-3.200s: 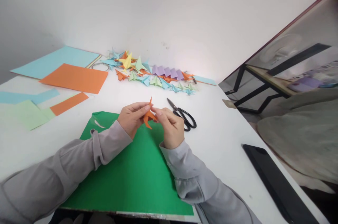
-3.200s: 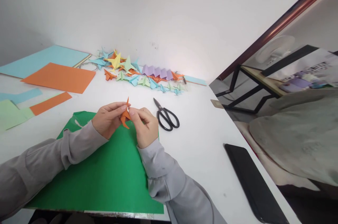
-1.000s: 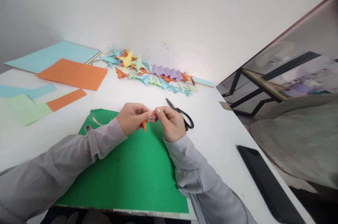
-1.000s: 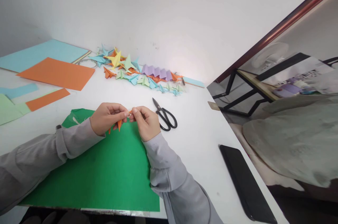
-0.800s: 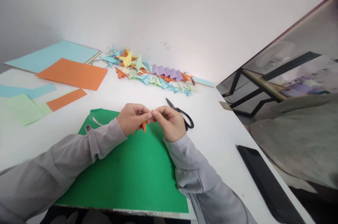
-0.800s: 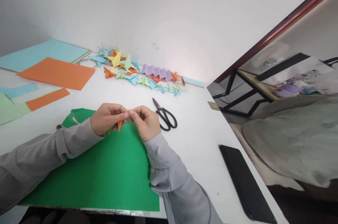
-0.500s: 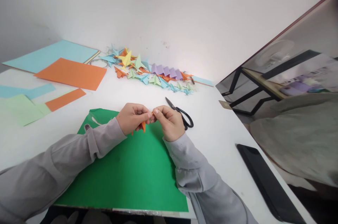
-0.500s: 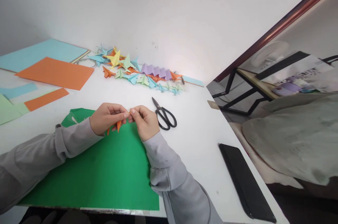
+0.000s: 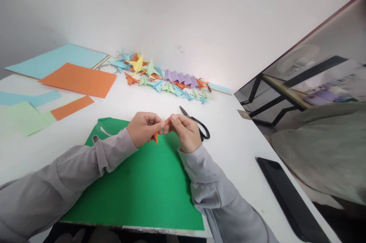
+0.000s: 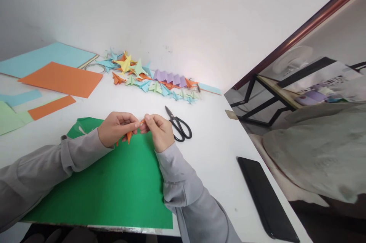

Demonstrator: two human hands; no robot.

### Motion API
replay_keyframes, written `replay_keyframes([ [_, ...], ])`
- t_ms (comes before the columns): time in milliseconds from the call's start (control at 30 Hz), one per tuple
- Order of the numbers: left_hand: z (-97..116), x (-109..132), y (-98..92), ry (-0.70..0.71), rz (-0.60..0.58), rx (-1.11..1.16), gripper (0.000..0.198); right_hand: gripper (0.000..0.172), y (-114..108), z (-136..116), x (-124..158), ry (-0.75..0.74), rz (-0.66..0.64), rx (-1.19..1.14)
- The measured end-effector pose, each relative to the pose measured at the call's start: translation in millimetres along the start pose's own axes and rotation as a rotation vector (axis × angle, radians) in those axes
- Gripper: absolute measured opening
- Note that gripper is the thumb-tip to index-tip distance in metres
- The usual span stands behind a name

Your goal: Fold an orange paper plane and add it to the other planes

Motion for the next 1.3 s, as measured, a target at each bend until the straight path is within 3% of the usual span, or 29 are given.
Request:
replay_keyframes([
  [300,0.5,-0.7,0.0,0.007,0.004,0.105,0.014,0.034,1.4,0.3,-0.3,-0.008,-0.011,-0.026],
  [433,-9.9,-8.4,-2.6,-0.025,0.099,0.363,0.019,0.03,-0.2,5.9,-1.7,0.042,0.016,-0.055],
  [533,-13.2,-12.0,-3.9,-0.125,0.144,0.544,0.023,0.025,6.1,11.9,2.2,0.114,-0.087,0.006],
  [667,-12.4,-13.0,-4.4,-0.142,0.213,0.626,0.023,0.046,15.8,16.3,9.1,0.083,-0.141,0.087],
  [800,-13.3,-12.8,-2.9,-0.119,0.278,0.601,0.023,0.059,18.3,17.8,9.3,0.077,-0.127,0.014],
  [967,-13.7,-9.3,2.3,-0.108,0.225,0.529,0.025,0.039,13.7,15.3,2.5,0.049,0.05,-0.055],
  [1067,-12.7,-7.0,3.3,-0.075,0.199,0.459,0.024,0.034,10.5,12.7,-0.6,0.095,0.078,-0.101],
  [1300,-14.5,-7.9,-3.5,0.015,0.263,0.259,0.017,0.029,6.9,10.3,-2.3,0.137,0.075,-0.163],
])
Point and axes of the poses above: each hand's wrist, its own x-axis away from the middle knuckle, its own y-axis out of the palm, z = x × y, the point moved 1 cm from there along -x, towards the middle knuckle, and after that the axes turned 12 degrees about -x, right-handed, at the moved point
